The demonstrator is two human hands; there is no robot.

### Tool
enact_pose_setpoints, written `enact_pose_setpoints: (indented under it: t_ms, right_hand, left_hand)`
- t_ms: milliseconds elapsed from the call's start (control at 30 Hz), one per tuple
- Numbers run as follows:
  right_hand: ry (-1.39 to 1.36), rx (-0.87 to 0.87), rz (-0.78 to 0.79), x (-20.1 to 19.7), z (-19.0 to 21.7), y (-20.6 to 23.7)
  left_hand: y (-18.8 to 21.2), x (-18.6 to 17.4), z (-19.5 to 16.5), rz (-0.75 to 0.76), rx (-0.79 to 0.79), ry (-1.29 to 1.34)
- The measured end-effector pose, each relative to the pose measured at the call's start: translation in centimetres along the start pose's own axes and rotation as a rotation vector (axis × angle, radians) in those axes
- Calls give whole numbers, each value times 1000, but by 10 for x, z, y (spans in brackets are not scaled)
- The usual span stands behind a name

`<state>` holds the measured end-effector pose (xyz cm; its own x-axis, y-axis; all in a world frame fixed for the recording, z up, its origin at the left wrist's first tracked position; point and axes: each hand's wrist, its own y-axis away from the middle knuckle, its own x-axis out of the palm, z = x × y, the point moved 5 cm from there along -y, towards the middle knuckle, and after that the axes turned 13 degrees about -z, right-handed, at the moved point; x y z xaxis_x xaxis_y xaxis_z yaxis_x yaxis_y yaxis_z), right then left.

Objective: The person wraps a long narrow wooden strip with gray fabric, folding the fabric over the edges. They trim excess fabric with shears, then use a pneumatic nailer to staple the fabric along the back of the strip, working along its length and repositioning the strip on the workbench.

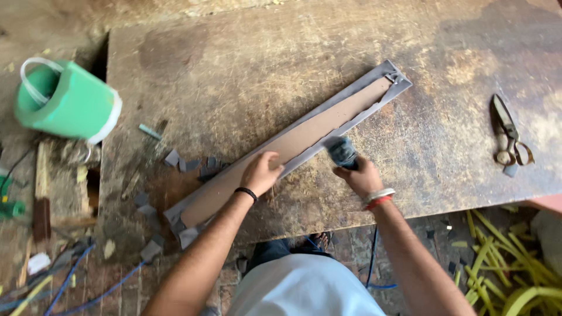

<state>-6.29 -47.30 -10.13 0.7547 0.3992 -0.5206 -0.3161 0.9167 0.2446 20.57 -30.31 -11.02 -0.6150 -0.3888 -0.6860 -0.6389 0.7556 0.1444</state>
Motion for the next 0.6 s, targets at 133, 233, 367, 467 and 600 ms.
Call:
enact_pose_setpoints:
  t_ms: [133,233,367,467,600]
  right_hand:
    - [604,-174,-180,-18,-65,-12]
    - [591,-124,-306,-28,-110,-16]
    - [551,-205,-435,-32,-130,-3]
    - [662,-259,-630,-30,-105,14]
    - [363,-261,-666,-5,-45,9]
  left_hand:
    - [-51,-2,38,-148,103,-132]
    - [-83,20,54,-14,110,-257]
    - [-113,34,54,-44,234,-180]
    - [-122,31,49,-91,252,-123]
    - [-98,20,20,-106,355,70]
